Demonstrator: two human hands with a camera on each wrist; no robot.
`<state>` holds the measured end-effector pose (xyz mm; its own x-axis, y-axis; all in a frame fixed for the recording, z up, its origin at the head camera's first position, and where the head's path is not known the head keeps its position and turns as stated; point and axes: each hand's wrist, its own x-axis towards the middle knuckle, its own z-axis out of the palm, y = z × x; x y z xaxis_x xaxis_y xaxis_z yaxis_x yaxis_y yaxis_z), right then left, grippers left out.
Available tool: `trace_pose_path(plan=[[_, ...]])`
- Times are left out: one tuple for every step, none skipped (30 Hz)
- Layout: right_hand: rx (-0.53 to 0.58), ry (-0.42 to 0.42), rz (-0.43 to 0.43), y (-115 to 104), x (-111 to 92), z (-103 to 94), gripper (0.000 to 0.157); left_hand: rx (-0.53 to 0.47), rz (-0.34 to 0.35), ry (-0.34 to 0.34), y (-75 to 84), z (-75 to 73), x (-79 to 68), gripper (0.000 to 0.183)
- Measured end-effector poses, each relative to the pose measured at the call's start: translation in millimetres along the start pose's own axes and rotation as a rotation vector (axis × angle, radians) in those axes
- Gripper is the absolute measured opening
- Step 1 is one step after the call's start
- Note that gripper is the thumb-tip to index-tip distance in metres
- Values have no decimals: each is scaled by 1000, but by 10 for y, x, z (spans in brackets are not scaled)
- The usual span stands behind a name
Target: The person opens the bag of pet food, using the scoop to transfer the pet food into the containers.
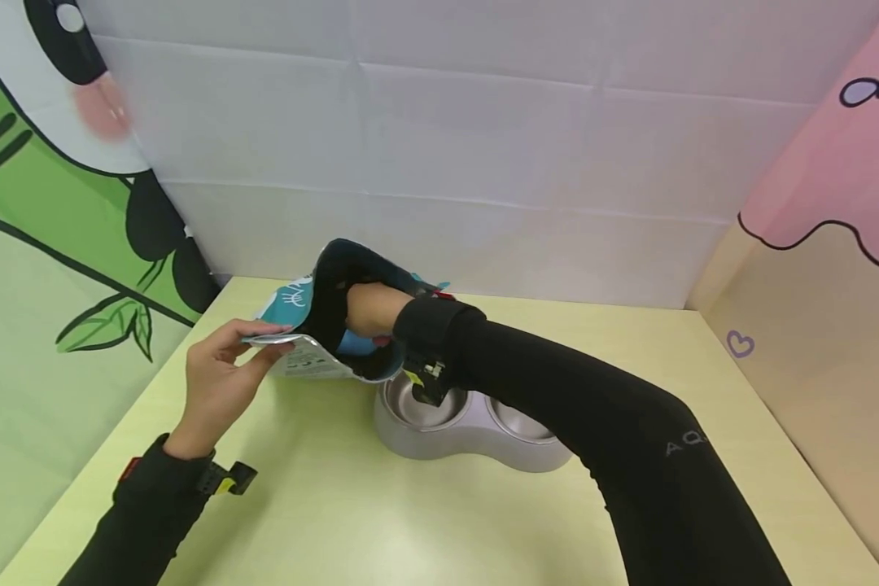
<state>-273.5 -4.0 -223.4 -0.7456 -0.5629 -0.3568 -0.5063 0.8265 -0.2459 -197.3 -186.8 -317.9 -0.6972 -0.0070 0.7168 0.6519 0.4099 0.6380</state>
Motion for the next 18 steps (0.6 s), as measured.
trace_pose_path(plan=[[7, 9, -6, 13, 4, 4, 38, 3, 2, 4, 3, 9, 4, 30], [17, 17, -11, 26, 9, 7, 38, 9, 6, 9, 7, 18, 10, 30], [25, 24, -20, 39, 11, 8, 39, 14, 12, 14, 11, 26, 18, 31], [34, 31, -26, 52, 12, 7, 38, 17, 18, 17, 15, 36, 27, 31], [44, 36, -31, 69, 14, 6, 38, 17, 18, 17, 20, 46, 37, 31], [55, 40, -30, 86, 19, 7, 38, 19, 21, 18, 25, 57, 48, 30], [67, 42, -29, 103, 19, 4, 38, 24, 26, 20, 29, 70, 58, 31], [75, 46, -35, 121, 21, 3, 38, 26, 27, 21, 35, 83, 66, 31], [83, 49, -39, 139, 24, 3, 37, 27, 28, 23, 38, 95, 73, 30], [91, 49, -42, 155, 29, 2, 38, 28, 26, 25, 37, 108, 78, 30], [96, 47, -47, 171, 35, 3, 38, 34, 23, 27, 36, 120, 80, 30], [104, 48, -51, 184, 43, 4, 38, 38, 22, 30, 35, 130, 82, 30], [118, 48, -52, 191, 46, 3, 38, 42, 23, 34, 72, 138, 90, 30], [145, 49, -49, 199, 53, 9, 37, 47, 20, 37, 70, 147, 91, 30], [170, 47, -45, 202, 58, 13, 37, 50, 18, 40, 73, 154, 94, 30], [191, 45, -39, 204, 64, 17, 37, 54, 16, 43, 76, 160, 95, 30], [214, 44, -33, 206, 68, 21, 37, 57, 16, 46, 80, 167, 97, 30], [236, 45, -28, 208, 71, 24, 36, 58, 15, 47, 84, 173, 98, 30]])
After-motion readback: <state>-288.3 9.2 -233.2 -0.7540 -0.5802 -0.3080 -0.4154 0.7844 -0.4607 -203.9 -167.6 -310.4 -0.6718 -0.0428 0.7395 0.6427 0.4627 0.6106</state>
